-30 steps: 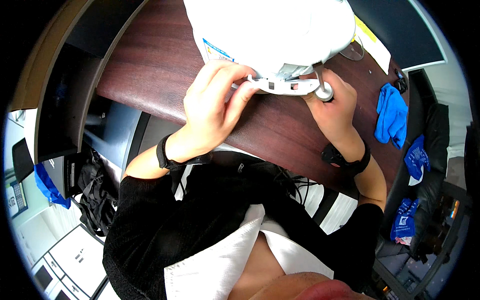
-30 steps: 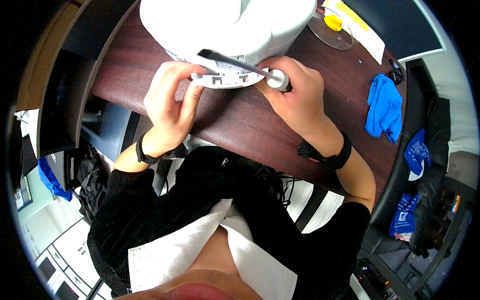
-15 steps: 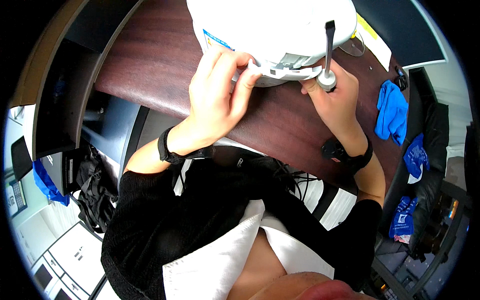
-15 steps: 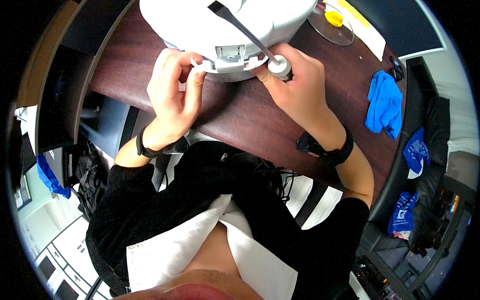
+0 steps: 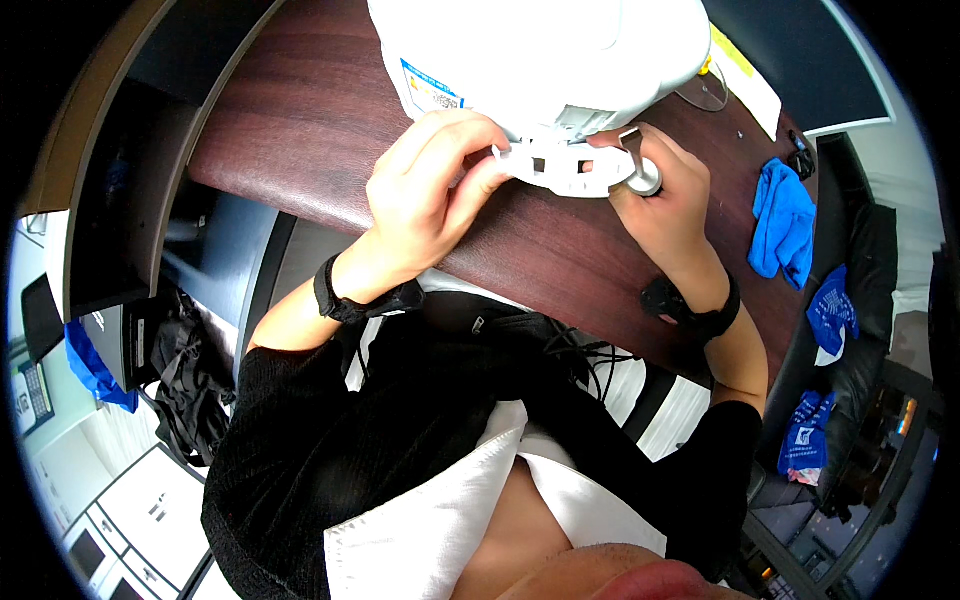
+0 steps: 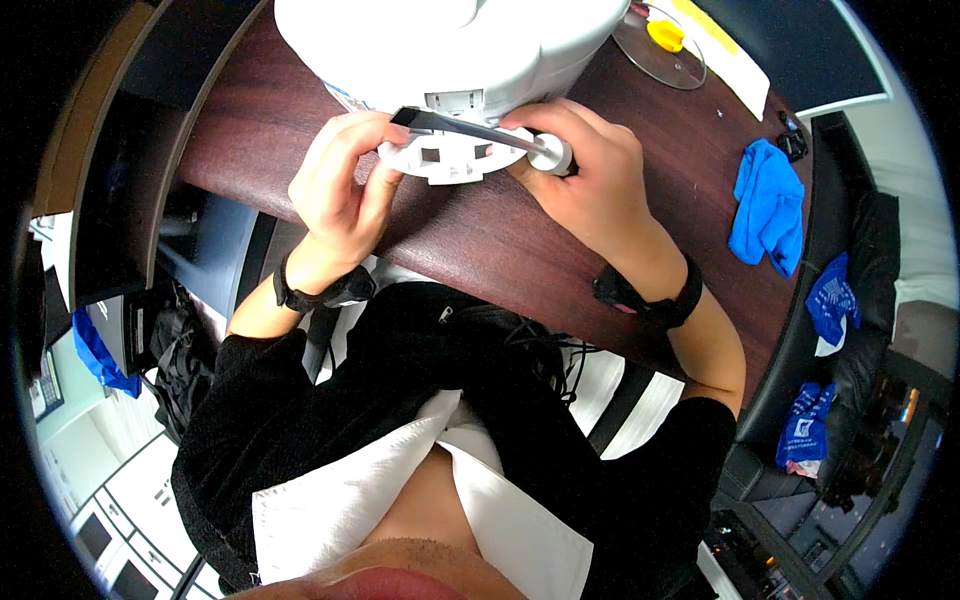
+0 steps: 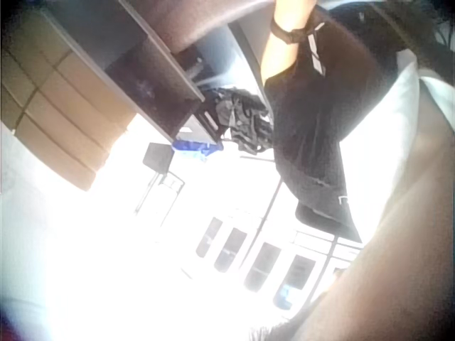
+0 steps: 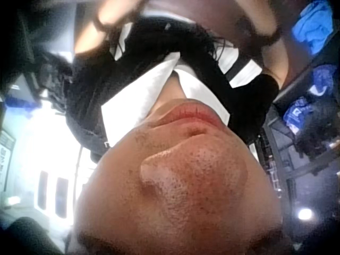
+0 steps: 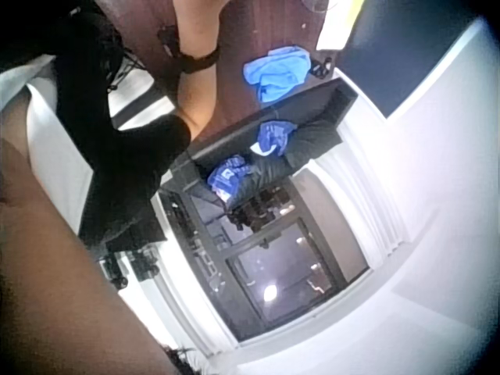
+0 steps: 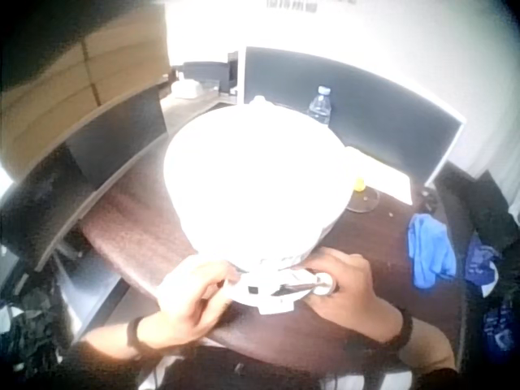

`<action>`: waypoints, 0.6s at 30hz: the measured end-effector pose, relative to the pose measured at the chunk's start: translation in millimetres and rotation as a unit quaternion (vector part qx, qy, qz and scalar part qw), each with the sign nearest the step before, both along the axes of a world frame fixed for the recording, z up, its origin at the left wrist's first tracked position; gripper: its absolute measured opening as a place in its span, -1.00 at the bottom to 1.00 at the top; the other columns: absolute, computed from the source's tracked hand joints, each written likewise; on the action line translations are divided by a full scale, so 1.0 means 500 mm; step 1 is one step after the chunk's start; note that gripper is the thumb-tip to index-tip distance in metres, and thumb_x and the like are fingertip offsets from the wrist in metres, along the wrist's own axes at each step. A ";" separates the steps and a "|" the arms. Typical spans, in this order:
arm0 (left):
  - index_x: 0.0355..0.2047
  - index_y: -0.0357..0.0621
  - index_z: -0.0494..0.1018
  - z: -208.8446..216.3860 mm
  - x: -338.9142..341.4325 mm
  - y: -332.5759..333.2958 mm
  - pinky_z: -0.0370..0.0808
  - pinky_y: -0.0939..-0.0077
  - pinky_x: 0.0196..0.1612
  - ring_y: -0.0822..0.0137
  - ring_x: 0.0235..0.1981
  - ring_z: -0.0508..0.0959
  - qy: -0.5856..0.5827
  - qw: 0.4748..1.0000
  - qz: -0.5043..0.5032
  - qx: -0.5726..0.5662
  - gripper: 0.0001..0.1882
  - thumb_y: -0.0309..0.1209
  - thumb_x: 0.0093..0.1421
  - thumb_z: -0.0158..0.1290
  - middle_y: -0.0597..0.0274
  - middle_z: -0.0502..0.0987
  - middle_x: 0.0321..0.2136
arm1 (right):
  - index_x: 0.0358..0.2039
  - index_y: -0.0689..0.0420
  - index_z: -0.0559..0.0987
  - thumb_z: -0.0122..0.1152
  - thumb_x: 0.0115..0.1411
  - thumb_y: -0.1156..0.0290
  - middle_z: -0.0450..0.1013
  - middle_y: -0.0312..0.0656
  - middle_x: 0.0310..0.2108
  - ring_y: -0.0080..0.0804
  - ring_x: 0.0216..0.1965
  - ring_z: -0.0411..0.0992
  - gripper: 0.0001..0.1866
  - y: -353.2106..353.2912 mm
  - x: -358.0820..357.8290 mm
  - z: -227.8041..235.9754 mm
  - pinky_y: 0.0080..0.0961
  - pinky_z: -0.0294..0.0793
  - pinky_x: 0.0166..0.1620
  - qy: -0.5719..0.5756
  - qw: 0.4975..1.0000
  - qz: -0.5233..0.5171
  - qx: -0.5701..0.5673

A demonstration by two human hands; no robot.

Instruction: The person uses a screwdriver to remove screws from the exterior of a white rice cooker. They detach a small plastic cover, open the lid to reveal the inner pot, and continue unscrewing components from the lid and body.

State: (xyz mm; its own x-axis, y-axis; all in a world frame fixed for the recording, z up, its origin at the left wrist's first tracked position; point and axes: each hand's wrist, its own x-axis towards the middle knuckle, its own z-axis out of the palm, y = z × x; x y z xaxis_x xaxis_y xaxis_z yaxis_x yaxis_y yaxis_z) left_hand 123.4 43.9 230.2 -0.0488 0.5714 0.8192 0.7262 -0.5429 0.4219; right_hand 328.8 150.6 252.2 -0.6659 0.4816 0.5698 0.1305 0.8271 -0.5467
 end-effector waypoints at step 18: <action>-0.25 -0.20 0.52 0.004 -0.008 -0.008 0.48 0.57 -0.39 0.40 -0.43 0.50 -0.024 0.998 -0.032 -0.057 -0.80 -0.50 0.09 0.23 0.22 0.49 -0.34 | -0.28 0.18 0.58 0.45 0.01 0.37 0.57 -0.17 -0.33 -0.35 -0.33 0.58 -0.71 0.003 0.007 -0.006 -0.53 0.51 -0.28 -0.005 0.998 0.009 -0.056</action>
State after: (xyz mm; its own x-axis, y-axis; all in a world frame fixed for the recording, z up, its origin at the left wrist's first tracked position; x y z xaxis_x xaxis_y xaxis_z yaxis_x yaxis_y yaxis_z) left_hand 119.5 39.7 232.0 -0.0463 0.6638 0.7465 0.6690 -0.5343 0.5167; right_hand 332.4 152.2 249.1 -0.6802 0.5297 0.5068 0.1211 0.7630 -0.6349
